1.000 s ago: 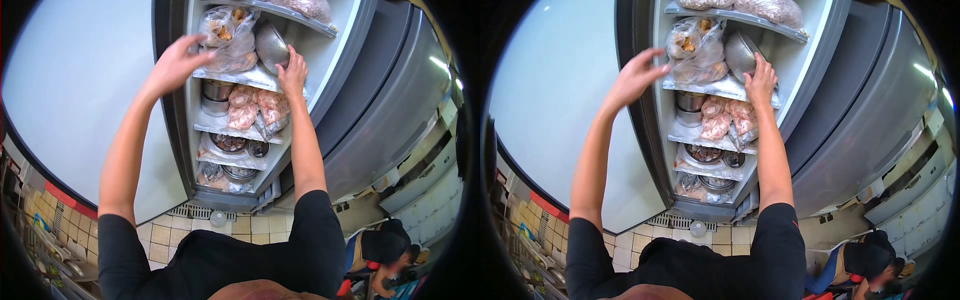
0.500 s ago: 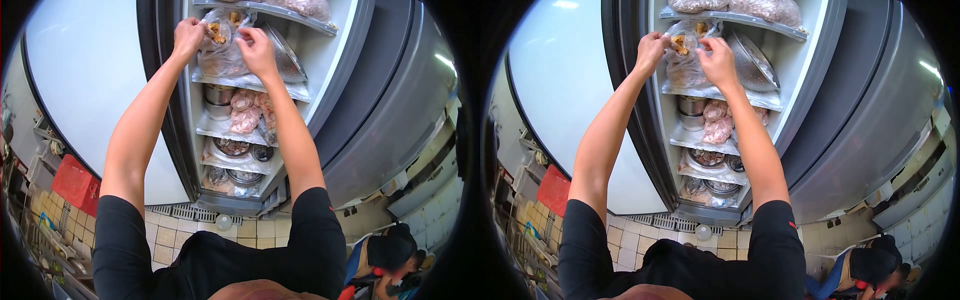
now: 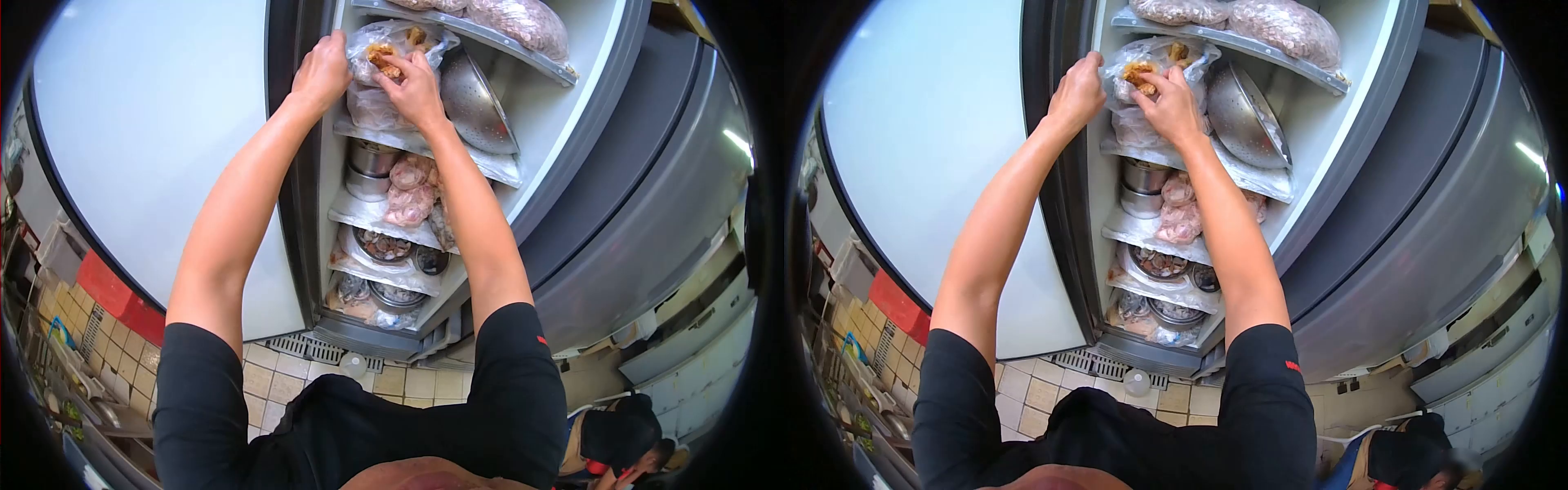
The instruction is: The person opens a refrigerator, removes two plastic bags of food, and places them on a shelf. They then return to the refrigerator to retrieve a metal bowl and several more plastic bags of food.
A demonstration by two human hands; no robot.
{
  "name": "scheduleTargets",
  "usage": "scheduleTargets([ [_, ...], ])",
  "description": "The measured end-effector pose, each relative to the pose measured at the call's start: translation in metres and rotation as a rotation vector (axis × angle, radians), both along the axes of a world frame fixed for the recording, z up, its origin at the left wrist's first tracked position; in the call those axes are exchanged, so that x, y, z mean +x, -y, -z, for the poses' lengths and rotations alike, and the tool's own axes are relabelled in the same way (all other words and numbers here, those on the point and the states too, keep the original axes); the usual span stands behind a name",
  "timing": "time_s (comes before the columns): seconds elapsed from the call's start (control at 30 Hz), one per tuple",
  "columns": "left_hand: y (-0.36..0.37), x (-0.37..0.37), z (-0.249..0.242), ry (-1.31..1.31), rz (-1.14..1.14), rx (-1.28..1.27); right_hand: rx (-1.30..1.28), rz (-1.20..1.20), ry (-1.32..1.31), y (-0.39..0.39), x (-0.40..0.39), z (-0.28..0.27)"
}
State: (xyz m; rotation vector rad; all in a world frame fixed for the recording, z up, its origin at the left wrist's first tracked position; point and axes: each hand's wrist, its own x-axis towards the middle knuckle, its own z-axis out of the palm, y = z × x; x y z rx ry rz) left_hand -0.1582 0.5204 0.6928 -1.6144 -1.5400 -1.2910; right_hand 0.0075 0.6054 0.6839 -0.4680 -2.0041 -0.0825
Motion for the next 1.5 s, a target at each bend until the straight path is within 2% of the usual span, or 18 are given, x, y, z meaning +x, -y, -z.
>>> scheduleTargets([
  [0.07, -0.001, 0.000, 0.005, -0.008, 0.030, -0.005, -0.143, 0.034, 0.002, -0.009, -0.005, 0.003],
  [0.17, -0.001, 0.002, 0.009, 0.026, 0.041, -0.051, -0.091, 0.228, 0.082, 0.012, -0.010, -0.007],
  [0.23, -0.004, 0.001, 0.015, 0.045, 0.039, -0.049, -0.107, 0.182, 0.071, 0.006, -0.015, -0.009],
  [0.4, -0.001, 0.000, 0.017, -0.035, 0.121, -0.037, -0.329, -0.042, -0.043, -0.021, -0.012, -0.031],
  [0.53, -0.001, -0.001, 0.021, -0.038, 0.147, -0.001, -0.561, -0.288, -0.173, -0.004, 0.011, -0.054],
  [0.63, 0.023, 0.026, 0.032, 0.083, 0.117, 0.391, -0.740, -0.411, -0.358, 0.026, 0.032, -0.043],
  [0.67, 0.037, 0.035, 0.037, 0.052, 0.073, 0.390, -0.745, -0.458, -0.411, 0.031, 0.038, -0.032],
  [0.7, 0.042, 0.046, 0.046, 0.239, 0.137, 0.124, -0.746, -0.506, -0.467, 0.036, 0.043, -0.021],
  [0.77, 0.039, 0.062, 0.045, 0.931, 0.540, -0.468, -0.605, -0.469, -0.446, 0.062, 0.045, 0.011],
  [0.87, 0.045, 0.081, 0.062, 1.481, 1.392, -0.308, -0.387, -0.380, -0.342, 0.108, 0.043, 0.066],
  [0.97, 0.049, 0.082, 0.093, 1.566, 1.670, -0.177, -0.143, -0.234, -0.272, 0.135, 0.047, 0.104],
  [1.03, 0.051, 0.081, 0.117, 1.668, 1.654, -0.126, -0.112, -0.281, -0.199, 0.138, 0.053, 0.119],
  [1.17, 0.068, 0.070, 0.161, 1.618, 1.666, -0.031, -0.119, -0.458, 0.108, 0.165, 0.074, 0.108],
  [1.2, 0.081, 0.069, 0.170, 1.684, 1.781, 0.013, -0.377, -0.535, 0.220, 0.168, 0.088, 0.108],
  [1.33, 0.128, 0.056, 0.219, 1.736, 1.537, 0.106, -0.751, -0.856, -0.091, 0.142, 0.105, 0.134],
  [1.37, 0.144, 0.052, 0.231, 1.750, 1.549, 0.099, -0.818, -0.917, -0.177, 0.136, 0.106, 0.136],
  [1.43, 0.178, 0.042, 0.255, 1.789, 1.557, 0.106, -0.883, -1.029, -0.268, 0.127, 0.103, 0.144],
  [1.5, 0.211, 0.030, 0.276, 1.809, 1.404, 0.098, -1.079, -1.112, -0.321, 0.124, 0.091, 0.161],
])
